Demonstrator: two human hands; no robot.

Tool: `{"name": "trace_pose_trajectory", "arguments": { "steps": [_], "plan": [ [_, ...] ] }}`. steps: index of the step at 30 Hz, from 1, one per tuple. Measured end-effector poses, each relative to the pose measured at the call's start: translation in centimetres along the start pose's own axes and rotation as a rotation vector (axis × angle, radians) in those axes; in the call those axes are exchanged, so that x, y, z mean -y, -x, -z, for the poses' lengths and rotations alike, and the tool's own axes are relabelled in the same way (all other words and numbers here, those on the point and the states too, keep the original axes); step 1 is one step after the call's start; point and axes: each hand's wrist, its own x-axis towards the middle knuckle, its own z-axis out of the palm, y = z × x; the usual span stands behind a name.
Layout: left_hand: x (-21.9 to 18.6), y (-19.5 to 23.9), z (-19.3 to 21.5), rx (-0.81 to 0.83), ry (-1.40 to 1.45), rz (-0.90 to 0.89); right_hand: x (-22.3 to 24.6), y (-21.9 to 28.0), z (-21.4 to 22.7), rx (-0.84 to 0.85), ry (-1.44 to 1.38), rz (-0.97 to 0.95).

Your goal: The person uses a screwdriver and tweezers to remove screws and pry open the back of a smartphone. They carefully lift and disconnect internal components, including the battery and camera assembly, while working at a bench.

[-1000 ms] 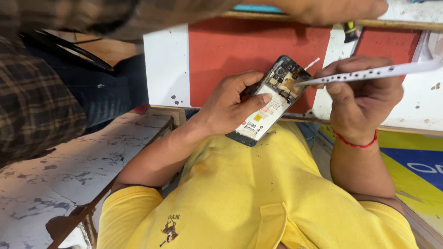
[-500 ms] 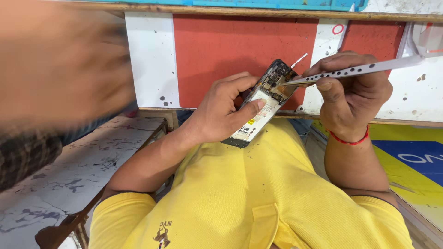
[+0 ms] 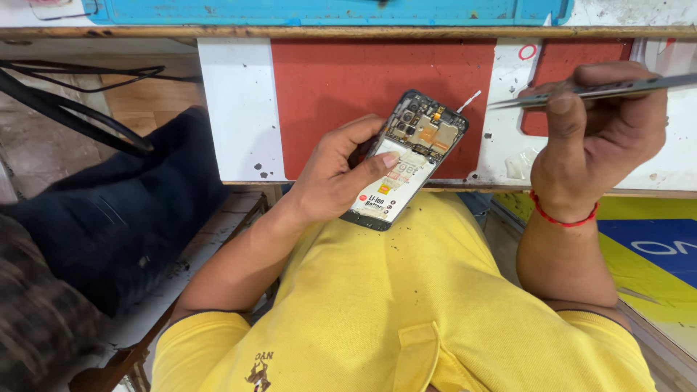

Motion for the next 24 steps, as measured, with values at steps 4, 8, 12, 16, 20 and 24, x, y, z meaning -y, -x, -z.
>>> {"name": "trace_pose_trajectory", "arguments": {
  "steps": [4,8,12,16,20,24],
  "plan": [
    [0.2,0.3,0.4,-0.016,0.010,-0.010,-0.8,0.1,-0.9,0.073,0.295,0.018],
    [0.3,0.2,0.8,-0.019,0.026,-0.034,-0.4,0.7,-2.5,0.159,0.631,0.199],
    [0.5,0.2,0.9,-0.023,0.044,-0.016,-0.1,1.2,-2.9,0.173,0.650,0.288],
    [0.5,-0.1,1.0,-0.019,0.060,-0.007,-0.4,1.7,-3.0,0.222,0.775,0.318],
    [0.6,0.0,1.1,-0.022,0.022,-0.014,-0.6,1.9,-2.8,0.264,0.810,0.267],
    [0.6,0.2,1.3,-0.018,0.039,-0.009,-0.1,1.7,-2.5,0.314,0.823,0.244]
  ]
}}
